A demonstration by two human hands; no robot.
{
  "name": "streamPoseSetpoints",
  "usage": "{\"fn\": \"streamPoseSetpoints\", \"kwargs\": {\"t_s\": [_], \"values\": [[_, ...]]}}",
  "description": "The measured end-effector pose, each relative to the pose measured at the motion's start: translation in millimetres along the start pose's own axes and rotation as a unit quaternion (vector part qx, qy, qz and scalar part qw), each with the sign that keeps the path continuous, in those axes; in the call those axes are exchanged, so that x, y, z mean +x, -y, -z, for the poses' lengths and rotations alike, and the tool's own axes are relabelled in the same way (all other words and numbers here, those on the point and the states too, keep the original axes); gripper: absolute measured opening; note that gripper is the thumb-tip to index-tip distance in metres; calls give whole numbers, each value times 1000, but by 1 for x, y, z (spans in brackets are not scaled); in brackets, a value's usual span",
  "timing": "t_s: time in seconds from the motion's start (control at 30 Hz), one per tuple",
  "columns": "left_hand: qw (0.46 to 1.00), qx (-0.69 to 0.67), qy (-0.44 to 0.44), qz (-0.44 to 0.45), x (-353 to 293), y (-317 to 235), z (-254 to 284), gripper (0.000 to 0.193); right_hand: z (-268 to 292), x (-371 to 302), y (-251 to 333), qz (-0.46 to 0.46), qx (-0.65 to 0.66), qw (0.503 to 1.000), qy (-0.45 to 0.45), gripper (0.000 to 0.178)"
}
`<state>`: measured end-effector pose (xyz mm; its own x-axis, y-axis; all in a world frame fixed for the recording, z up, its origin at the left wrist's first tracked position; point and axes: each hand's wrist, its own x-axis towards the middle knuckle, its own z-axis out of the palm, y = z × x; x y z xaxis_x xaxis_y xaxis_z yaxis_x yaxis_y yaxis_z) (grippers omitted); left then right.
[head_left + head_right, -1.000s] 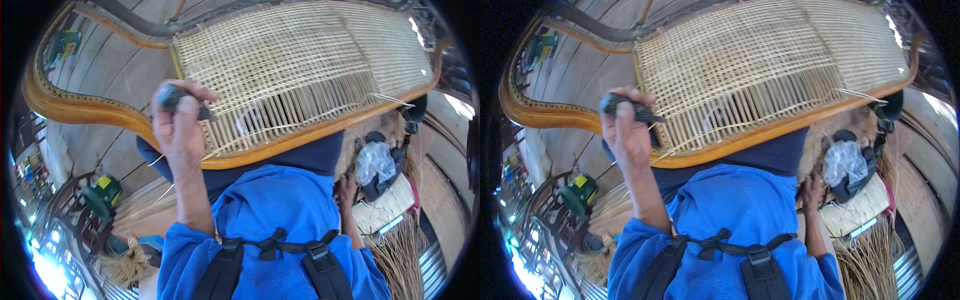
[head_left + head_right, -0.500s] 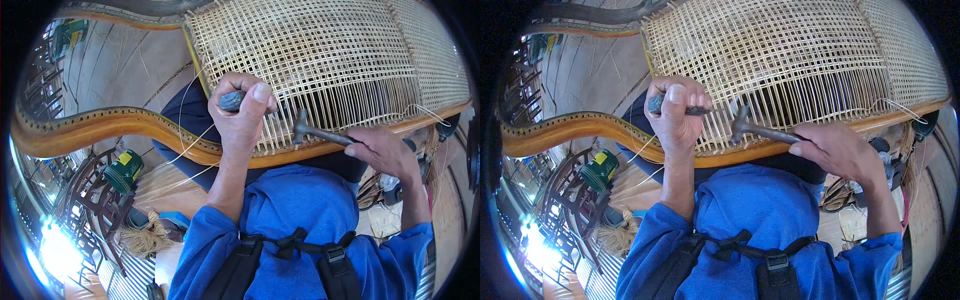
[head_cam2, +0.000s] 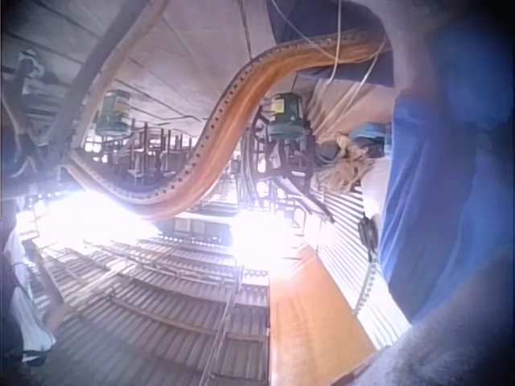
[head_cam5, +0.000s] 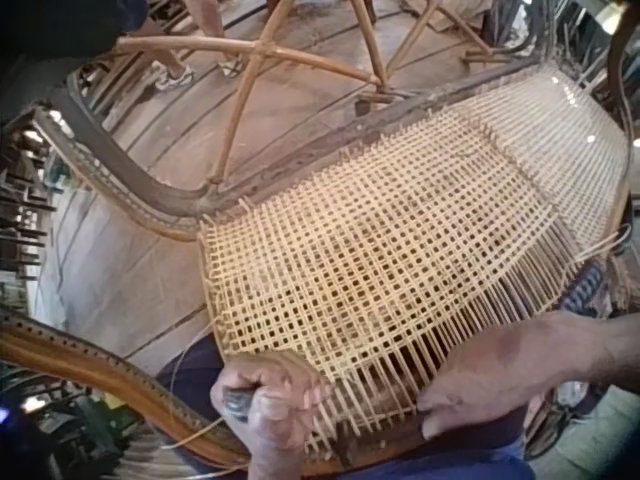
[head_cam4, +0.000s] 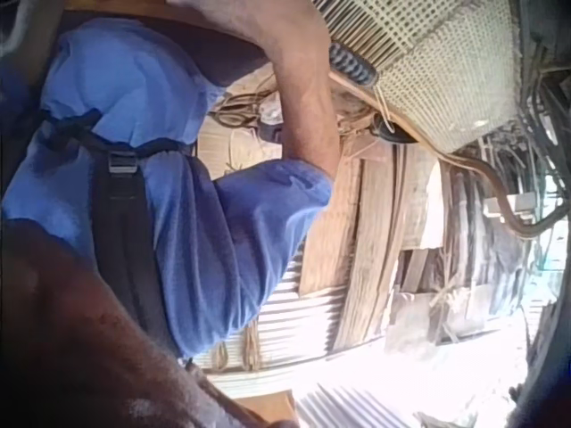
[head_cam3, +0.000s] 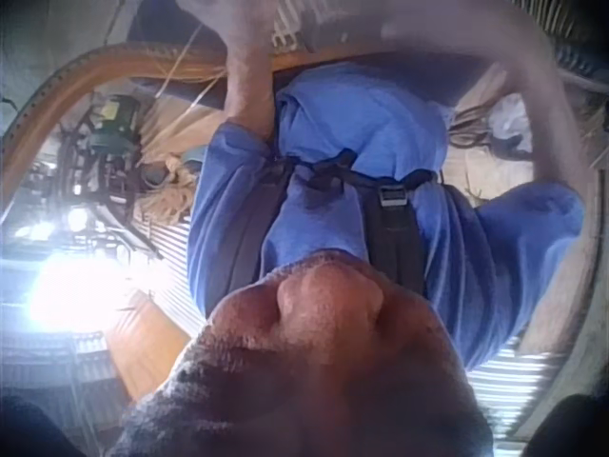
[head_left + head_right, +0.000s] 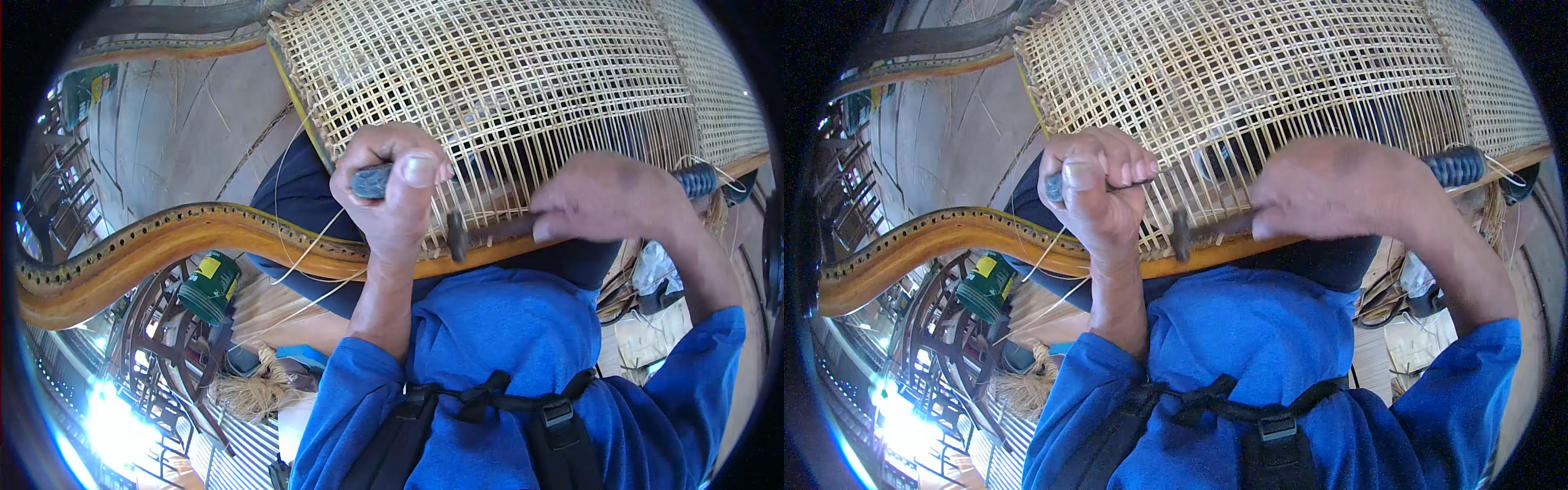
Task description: Repairing a rattan chair by weaving cane strips and securing them with tools.
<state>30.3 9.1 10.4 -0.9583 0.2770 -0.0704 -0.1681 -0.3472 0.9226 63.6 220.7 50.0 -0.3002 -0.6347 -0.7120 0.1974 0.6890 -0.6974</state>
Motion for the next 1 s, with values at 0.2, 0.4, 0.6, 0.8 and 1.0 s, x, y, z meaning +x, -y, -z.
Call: {"fn": "streamPoseSetpoints", "kwargs": {"t_s": [0.2, 0.4, 0.6, 0.8, 1.0], "values": [[998, -43, -13, -35, 0, 6, -7, 20, -9, -6, -4, 29, -35, 995, -85, 26], [999, -18, -34, -3, 0, -9, -9, 31, -12, -18, -4, -8, -72, 989, -130, 21], [993, 24, -90, 67, 3, -8, -20, 26, -23, -24, -15, 38, -73, 980, -179, 20], [997, -6, -72, 17, 7, 3, -18, 21, -20, -17, -17, 50, -84, 959, -266, 24], [989, -97, -107, 18, 15, -15, -13, 24, -37, -38, -12, -19, 74, 970, -232, 19]]}}
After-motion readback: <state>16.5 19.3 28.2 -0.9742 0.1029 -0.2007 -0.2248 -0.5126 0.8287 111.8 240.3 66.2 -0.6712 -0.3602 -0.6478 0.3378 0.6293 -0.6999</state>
